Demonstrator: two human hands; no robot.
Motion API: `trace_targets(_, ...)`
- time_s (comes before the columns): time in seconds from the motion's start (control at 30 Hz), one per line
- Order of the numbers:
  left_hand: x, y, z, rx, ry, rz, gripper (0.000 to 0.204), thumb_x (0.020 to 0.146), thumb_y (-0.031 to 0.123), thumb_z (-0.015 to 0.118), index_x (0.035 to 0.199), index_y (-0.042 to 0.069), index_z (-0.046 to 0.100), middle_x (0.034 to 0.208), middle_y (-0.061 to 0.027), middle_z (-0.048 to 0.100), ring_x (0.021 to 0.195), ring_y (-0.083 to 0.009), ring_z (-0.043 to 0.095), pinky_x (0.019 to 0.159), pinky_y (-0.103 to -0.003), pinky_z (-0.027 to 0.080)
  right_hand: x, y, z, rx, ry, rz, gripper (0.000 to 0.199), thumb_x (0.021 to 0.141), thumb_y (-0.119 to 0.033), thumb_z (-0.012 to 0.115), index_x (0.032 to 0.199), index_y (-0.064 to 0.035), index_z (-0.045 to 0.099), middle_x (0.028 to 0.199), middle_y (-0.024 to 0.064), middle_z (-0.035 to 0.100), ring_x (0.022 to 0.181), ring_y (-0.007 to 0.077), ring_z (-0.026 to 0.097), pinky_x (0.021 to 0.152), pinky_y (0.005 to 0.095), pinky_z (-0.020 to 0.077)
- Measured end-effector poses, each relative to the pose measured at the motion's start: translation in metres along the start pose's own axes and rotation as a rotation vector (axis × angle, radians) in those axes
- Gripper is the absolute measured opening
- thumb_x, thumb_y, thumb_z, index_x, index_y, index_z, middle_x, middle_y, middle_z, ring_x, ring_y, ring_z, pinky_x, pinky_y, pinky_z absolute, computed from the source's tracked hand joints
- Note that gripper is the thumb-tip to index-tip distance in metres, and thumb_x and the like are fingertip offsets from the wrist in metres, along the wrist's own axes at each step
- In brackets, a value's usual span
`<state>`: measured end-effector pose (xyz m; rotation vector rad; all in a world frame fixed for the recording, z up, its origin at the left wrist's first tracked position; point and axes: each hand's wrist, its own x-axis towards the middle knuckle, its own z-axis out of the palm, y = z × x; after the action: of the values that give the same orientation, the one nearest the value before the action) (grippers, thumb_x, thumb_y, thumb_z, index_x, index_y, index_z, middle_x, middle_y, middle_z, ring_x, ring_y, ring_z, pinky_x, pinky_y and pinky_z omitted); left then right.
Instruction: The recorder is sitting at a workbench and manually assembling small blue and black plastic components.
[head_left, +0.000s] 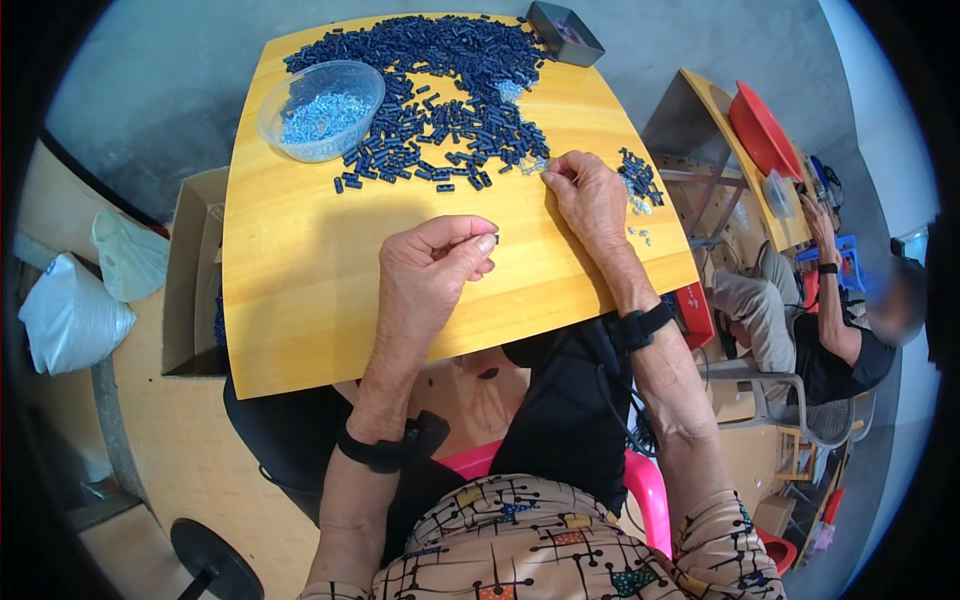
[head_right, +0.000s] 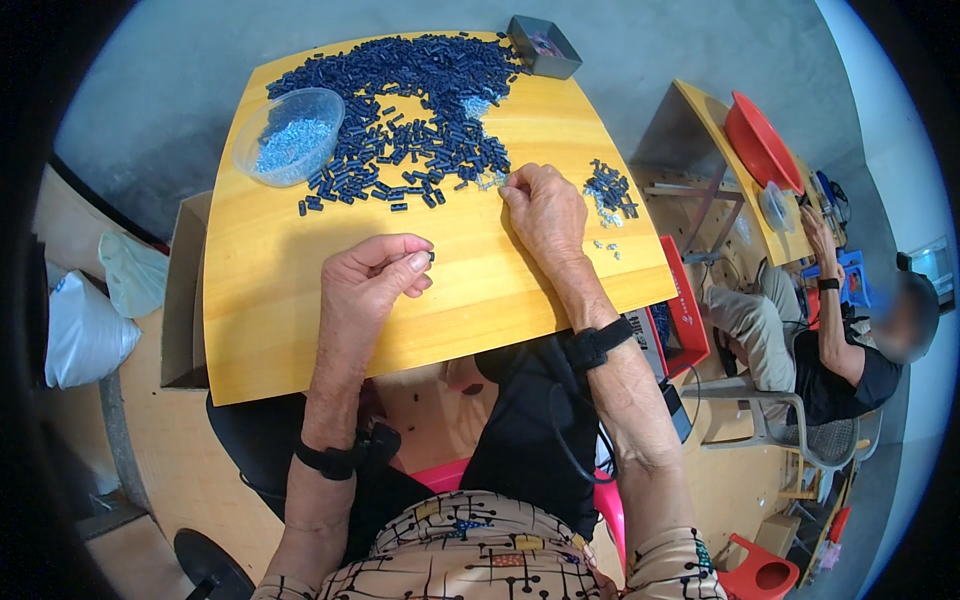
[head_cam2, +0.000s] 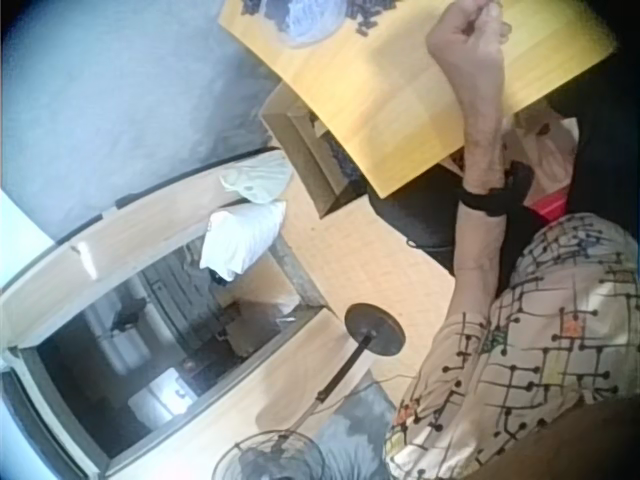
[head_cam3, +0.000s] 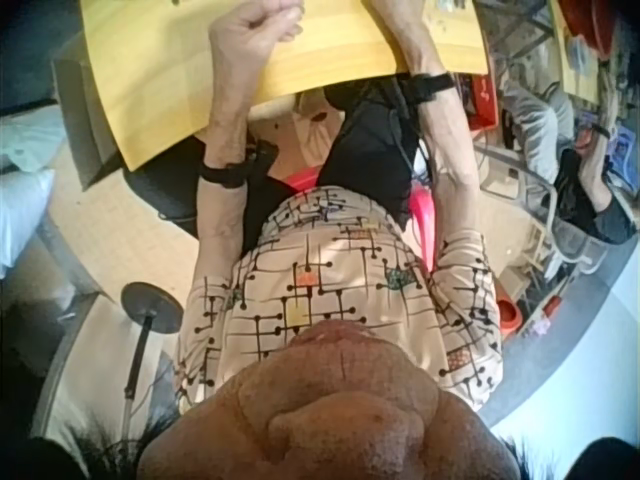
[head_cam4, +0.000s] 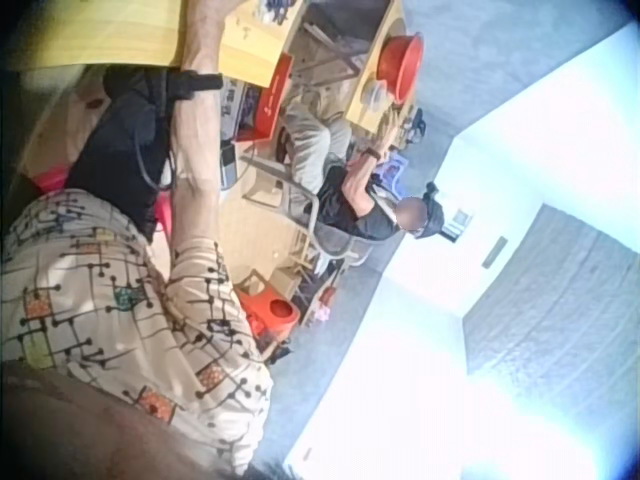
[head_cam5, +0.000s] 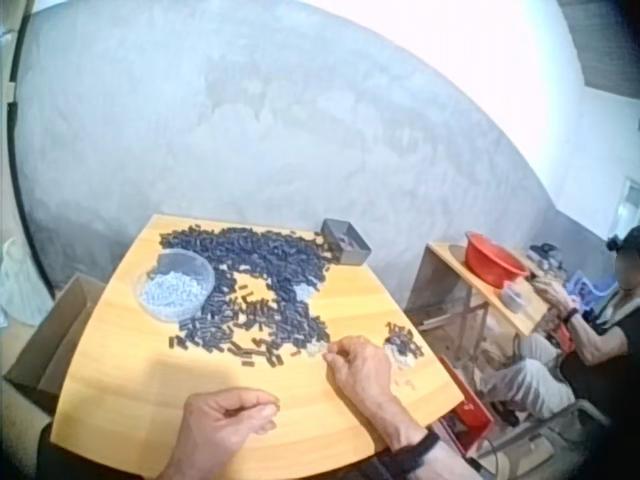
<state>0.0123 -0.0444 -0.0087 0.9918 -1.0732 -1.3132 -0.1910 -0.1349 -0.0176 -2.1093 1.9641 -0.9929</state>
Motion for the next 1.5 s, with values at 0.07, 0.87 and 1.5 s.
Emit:
trace_targets(0.07, 0.0, 0.0, 0.0, 0.002, -0.003, 0.009, 0.014, 0.083, 0.005, 0.064, 0.093, -0.003, 0.068, 0.076, -0.0078, 0.066, 0.065, -0.0111, 0.062, 0.063, -0.022, 0.05, -0.001, -0.001, 0.001, -0.007, 0.001, -0.055, 0.01, 0.077, -0.015, 0.068, 0.08, -0.0057, 0.064, 0.079, 0.011, 0.064, 0.075, 0.0295, 0.062, 0.067, 0.0395, 0.0482)
trace_targets(0.87, -0.025, 0.037, 0.011, -0.208, -0.09, 0.057, 0.018, 0.086, 0.008, 0.064, 0.1, -0.003, 0.066, 0.083, -0.0086, 0.067, 0.071, -0.0124, 0.063, 0.068, -0.024, 0.051, -0.084, -0.077, -0.071, 1.48, -0.26, 0.245, 0.017, 0.09, -0.007, 0.06, 0.105, 0.0001, 0.062, 0.082, 0.0057, 0.064, 0.063, 0.0093, 0.056, 0.059, 0.0205, 0.0439)
trace_targets(1.5, -0.046, 0.056, 0.022, -0.056, -0.184, 0.203, 0.014, 0.085, 0.002, 0.063, 0.098, -0.004, 0.067, 0.077, -0.0056, 0.066, 0.068, -0.0085, 0.06, 0.064, -0.02, 0.05, -0.113, -0.096, -0.091, 1.56, -0.245, 0.227, 0.023, 0.091, -0.01, 0.058, 0.11, 0.0023, 0.059, 0.08, 0.0057, 0.062, 0.064, 0.009, 0.054, 0.061, 0.0198, 0.0448)
